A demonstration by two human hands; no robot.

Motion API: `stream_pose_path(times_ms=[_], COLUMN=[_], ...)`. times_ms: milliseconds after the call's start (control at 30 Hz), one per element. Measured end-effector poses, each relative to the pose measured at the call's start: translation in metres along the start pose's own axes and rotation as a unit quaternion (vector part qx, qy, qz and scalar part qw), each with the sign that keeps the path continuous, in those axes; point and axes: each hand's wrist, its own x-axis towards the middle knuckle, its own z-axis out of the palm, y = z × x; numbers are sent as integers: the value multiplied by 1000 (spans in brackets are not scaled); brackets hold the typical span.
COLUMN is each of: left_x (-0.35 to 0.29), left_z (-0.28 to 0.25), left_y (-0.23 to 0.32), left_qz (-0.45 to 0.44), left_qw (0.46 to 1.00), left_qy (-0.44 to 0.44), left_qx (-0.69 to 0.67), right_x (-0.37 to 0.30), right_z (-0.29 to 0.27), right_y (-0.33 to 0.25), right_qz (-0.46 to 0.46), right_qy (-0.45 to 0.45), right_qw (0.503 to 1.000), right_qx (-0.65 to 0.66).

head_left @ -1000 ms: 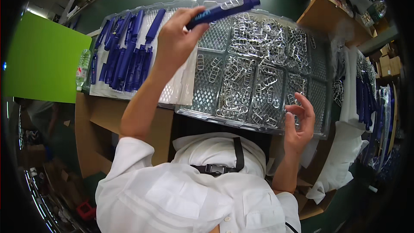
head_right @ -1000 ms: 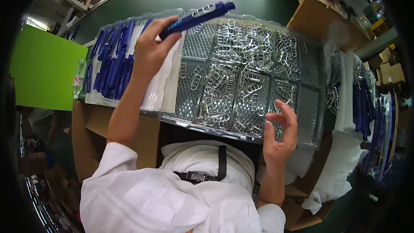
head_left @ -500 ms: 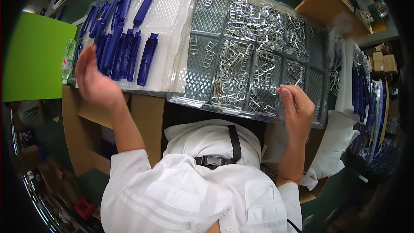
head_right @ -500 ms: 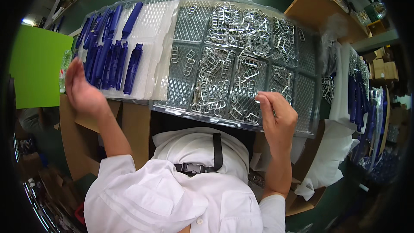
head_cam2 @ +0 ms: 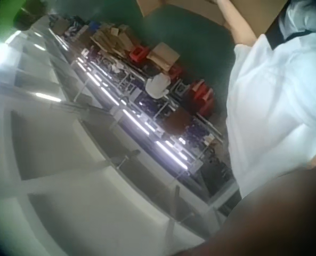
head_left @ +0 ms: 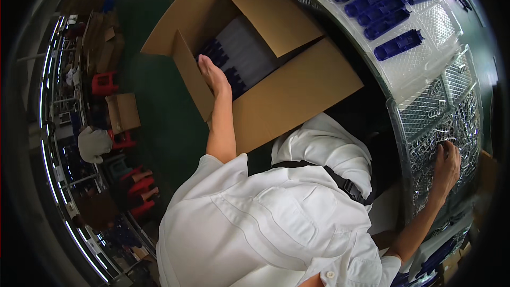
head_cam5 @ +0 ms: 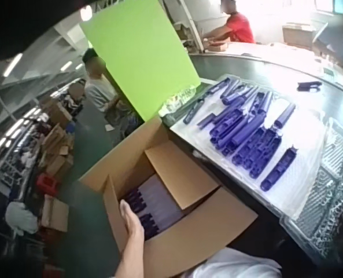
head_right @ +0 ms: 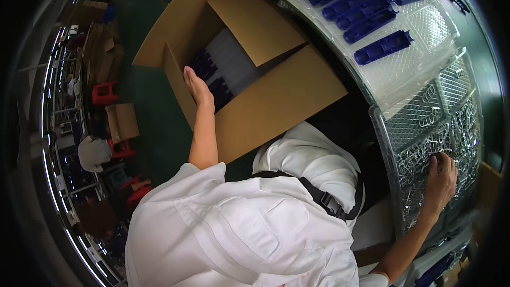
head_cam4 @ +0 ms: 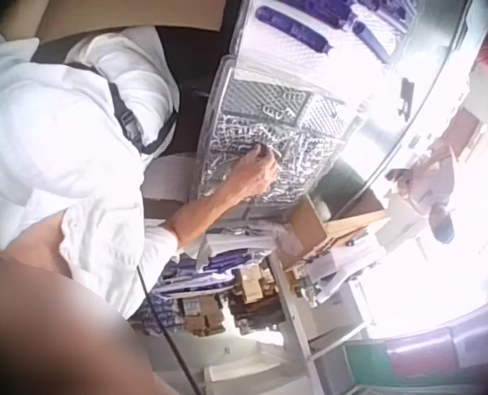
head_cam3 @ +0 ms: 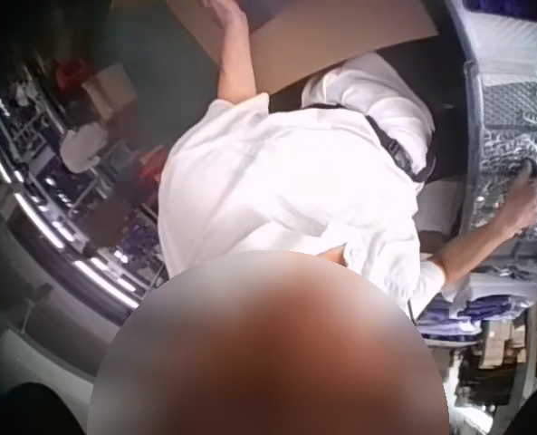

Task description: Assemble small plastic components into electronic device housings.

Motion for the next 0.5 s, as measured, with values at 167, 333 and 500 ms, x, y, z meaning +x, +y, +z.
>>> stream_pose_path(times_ms=[167,333,500], left_x=[49,95,116], left_z=[-81,-80,-45], left_y=[21,-47,-111], left_qz=[195,135,257], left_qw=[920,842,752], left_qy=[65,-148,-157], left_qx=[333,500,586], right_x=[4,14,11], right_z=[0,2,6], right_y=[-10,-17,-2], right_qz=[-50,50,52], right_qy=[45,-17,42], right_qw=[997,994,978], right_qx=[35,99,198])
